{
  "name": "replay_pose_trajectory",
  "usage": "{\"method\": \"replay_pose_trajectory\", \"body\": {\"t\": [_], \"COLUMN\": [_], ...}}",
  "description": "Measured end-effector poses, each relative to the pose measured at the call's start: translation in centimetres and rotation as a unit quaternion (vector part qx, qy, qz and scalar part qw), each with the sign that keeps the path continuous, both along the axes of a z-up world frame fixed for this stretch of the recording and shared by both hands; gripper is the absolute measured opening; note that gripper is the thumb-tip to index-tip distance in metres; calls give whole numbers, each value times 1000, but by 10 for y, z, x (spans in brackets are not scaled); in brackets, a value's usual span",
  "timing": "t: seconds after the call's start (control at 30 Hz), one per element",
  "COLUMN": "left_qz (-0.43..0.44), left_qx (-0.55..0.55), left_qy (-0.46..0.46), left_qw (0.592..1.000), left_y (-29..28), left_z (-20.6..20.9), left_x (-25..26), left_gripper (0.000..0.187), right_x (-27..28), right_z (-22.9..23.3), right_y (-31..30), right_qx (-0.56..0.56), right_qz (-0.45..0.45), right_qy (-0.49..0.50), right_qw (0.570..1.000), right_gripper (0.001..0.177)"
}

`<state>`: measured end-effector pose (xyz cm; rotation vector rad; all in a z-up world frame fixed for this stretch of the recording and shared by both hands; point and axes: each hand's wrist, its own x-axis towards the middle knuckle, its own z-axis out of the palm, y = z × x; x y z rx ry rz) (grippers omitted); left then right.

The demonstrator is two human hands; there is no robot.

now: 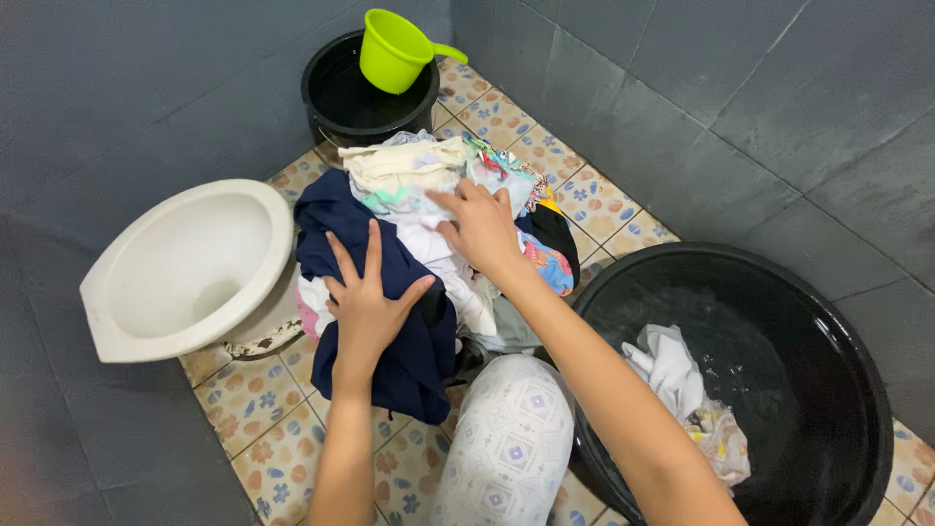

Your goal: The person puts clothing into a basin of water, pours detergent from a packet into another basin, and agitates the soapy water by hand.

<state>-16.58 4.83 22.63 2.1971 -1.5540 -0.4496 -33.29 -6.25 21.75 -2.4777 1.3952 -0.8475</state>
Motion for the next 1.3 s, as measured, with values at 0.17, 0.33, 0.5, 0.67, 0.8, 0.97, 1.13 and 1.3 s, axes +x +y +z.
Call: {"method": "replay_pose_trajectory", "body": {"t": [0.17, 0.33, 0.5, 0.67, 0.8, 0.97, 1.13, 1.3], "left_qz": [-41, -62, -37, -24, -34, -26, -33, -48], "left_qx": [-155, -201, -161, -121, -128, -100, -102, -64], "left_qy": [29, 36, 9, -15, -93, -157, -193, -199], "left_qw": [987, 977, 986, 992, 987, 982, 975, 977], "left_y": [-2, 0, -5, -6, -12, -19, -18, -17], "left_z": [-11, -25, -19, -14, -26, -42, -49, -44], "left_x": [11, 16, 3, -11, -24, -32, -28, -23], "left_gripper": [107, 107, 108, 106, 108, 109, 108, 106], "right_x": [-9, -37, -75, -90, -98, -130, -208, -305], "right_z": [-22, -10, 40, 79, 91, 92, 62, -13], "right_y": [-6, -31, -26, -12, -1, 15, 44, 79], "right_qx": [31, 301, 320, 307, 301, 306, 235, 187], "right_qz": [-4, 45, 170, 178, 167, 94, -33, -112], "right_qy": [-191, -604, -696, -734, -734, -724, -683, -544], "right_qw": [981, 736, 619, 579, 586, 611, 691, 810], "right_gripper": [31, 40, 54, 62, 64, 64, 53, 36]}}
